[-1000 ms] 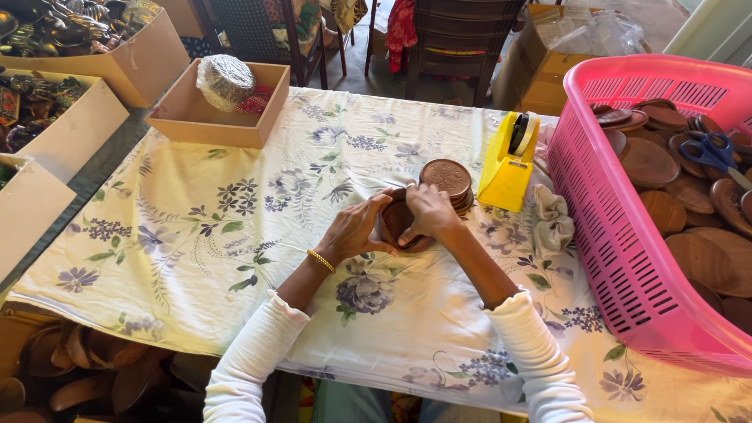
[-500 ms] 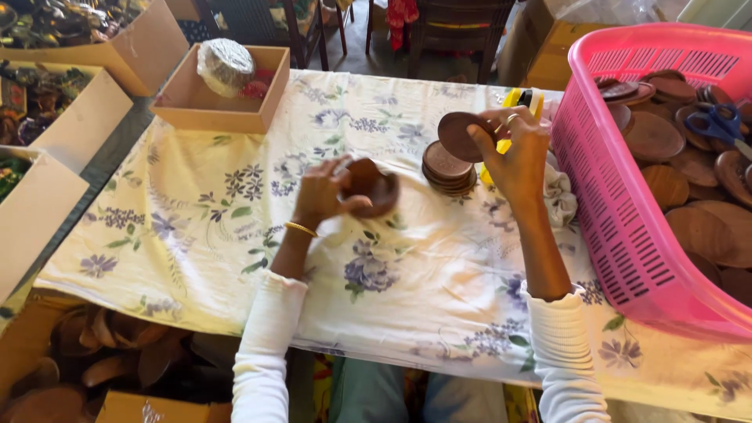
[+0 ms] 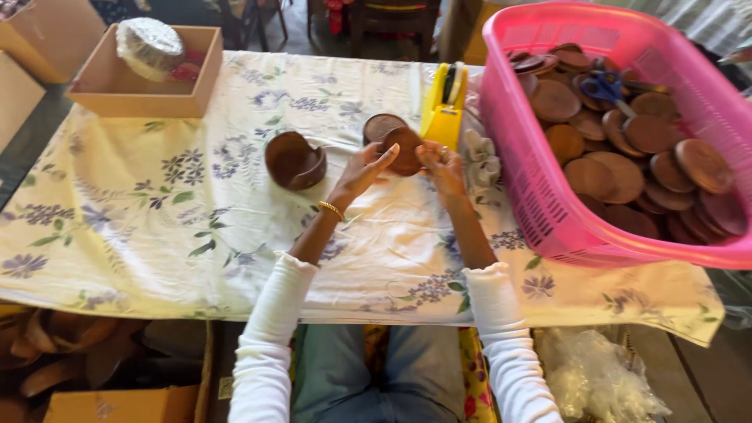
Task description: The person takes round wooden discs one at a time from a pink basket and wipes each surface with a white cloth, then stacks the wiped discs on the table. They continue through the basket, occasionally setting a disc aside and picking up the next one.
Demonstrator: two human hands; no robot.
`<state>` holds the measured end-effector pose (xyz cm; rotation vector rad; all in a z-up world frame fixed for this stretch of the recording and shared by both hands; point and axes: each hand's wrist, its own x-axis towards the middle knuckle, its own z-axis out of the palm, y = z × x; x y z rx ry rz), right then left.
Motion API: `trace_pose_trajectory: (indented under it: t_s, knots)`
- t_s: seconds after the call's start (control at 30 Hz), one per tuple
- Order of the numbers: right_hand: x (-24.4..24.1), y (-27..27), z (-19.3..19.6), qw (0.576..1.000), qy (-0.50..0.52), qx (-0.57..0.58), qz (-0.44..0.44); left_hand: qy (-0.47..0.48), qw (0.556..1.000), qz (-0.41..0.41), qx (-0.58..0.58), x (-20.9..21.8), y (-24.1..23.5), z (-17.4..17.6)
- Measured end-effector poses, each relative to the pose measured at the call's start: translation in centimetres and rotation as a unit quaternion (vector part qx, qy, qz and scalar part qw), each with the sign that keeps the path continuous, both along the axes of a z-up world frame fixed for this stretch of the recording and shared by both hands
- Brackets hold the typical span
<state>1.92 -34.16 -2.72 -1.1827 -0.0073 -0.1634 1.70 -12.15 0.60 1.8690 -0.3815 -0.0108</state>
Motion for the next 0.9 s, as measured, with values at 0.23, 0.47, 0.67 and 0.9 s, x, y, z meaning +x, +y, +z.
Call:
trace_pose_trajectory:
  t_s: [0.23, 0.47, 0.67, 0.9]
  knots:
    - [-1.8, -3.0, 3.0, 0.726, -0.185, -0.575, -0.329, 0.026, 0.988, -0.067, -0.136, -3.4, -5.9, 4.7]
    - [2.0, -10.3, -6.8, 0.570, -0.164, -0.685, -0.424, 0.093, 0.966, -0.066, -0.233, -4.4, -1.4, 0.5]
    - [0.9, -7.1, -3.5, 0.631, -0.149, -0.634, -0.422, 0.163, 0.932, -0.101, -0.307, -3.7, 2.1, -2.9]
    - [-3.7, 5.8, 6.6, 0.860, -0.379, -0.284, -0.190, 0.238, 0.853, -0.217, -0.410, 4.8, -2.2, -10.3]
